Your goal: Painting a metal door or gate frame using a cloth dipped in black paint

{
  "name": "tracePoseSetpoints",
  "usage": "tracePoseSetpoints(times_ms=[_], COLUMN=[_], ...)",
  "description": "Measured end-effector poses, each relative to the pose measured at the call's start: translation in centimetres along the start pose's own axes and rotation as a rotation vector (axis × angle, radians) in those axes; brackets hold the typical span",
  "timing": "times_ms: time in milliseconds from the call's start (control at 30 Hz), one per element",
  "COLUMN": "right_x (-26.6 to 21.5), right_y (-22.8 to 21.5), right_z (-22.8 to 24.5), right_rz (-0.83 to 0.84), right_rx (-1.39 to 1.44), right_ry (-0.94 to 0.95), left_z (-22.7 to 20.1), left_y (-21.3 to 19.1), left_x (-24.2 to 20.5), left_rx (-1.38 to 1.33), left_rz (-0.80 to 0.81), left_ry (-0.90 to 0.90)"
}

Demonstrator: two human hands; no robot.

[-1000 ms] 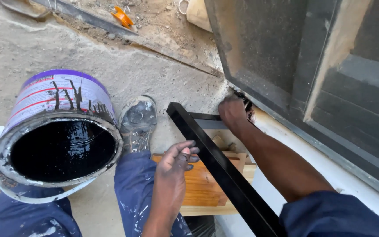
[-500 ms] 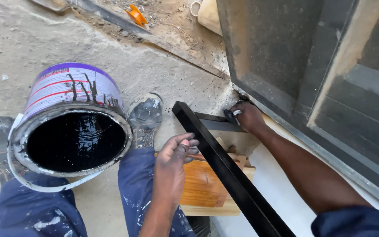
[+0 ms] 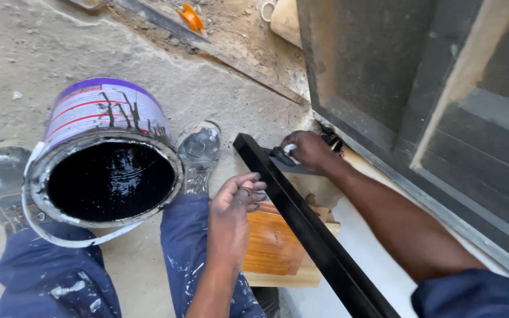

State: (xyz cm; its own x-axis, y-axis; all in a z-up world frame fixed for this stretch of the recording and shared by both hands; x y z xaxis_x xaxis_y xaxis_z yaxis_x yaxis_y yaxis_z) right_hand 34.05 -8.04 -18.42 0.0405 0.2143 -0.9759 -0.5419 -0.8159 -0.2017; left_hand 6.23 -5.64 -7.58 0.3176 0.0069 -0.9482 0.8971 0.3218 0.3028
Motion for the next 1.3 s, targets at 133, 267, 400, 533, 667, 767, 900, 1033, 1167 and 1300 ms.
tracePoseSetpoints(times_ms=[133, 267, 400, 533, 667, 767, 900, 1033, 1167, 1300], right_x=[3.6, 4.0, -1.9, -6.9, -4.3, 2.2, 7.7, 6.0, -0.8, -8.6], right_y=[1.5, 1.1, -3.3, -6.0, -1.9, 1.0, 3.0, 1.4, -1.3, -2.3], right_z=[1.1, 2.6, 2.8, 5.4, 3.7, 3.7, 4.5, 7.1, 8.3, 6.0], right_rz=[-0.112, 0.012, 0.221, 0.354, 0.012, -0.170, -0.161, 0.060, 0.322, 0.303], right_rx=[0.066, 0.077, 0.192, 0.065, -0.032, -0.107, -0.036, -0.022, -0.118, 0.047], right_ry=[0.037, -0.018, 0.085, 0.155, -0.386, -0.464, -0.298, -0.026, 0.052, 0.111], left_z=[-0.3, 0.4, 0.1, 0.3, 0.8, -0.9, -0.8, -1.1, -1.5, -1.5], left_y=[0.3, -0.4, -0.6, -0.4, -0.8, -0.8, -1.5, -1.9, -2.1, -1.4], left_x=[-0.4, -0.5, 0.1, 0.4, 0.4, -0.4, -0.8, -1.0, -1.3, -1.2], left_rx=[0.049, 0.049, 0.034, -0.026, -0.047, 0.031, 0.023, 0.003, -0.007, -0.114], left_rz=[-0.016, -0.048, -0.061, -0.065, -0.066, -0.090, -0.111, -0.107, -0.083, -0.022], left_ry=[-0.048, -0.057, -0.030, -0.016, -0.022, -0.028, -0.056, -0.049, 0.002, 0.019])
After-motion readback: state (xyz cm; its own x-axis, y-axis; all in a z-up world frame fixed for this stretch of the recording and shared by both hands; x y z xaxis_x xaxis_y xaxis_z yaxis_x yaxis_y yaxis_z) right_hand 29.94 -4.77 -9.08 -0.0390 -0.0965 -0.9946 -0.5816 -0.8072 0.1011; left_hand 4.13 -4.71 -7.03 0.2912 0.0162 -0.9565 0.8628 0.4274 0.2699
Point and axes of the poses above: each hand's wrist, its own x-axis towards the middle knuckle, its own y-axis out of the palm, z = x × y, the point moved 1 cm from there along x, towards the middle knuckle, and after that the axes turned 6 degrees about x, right-handed, at the moved point
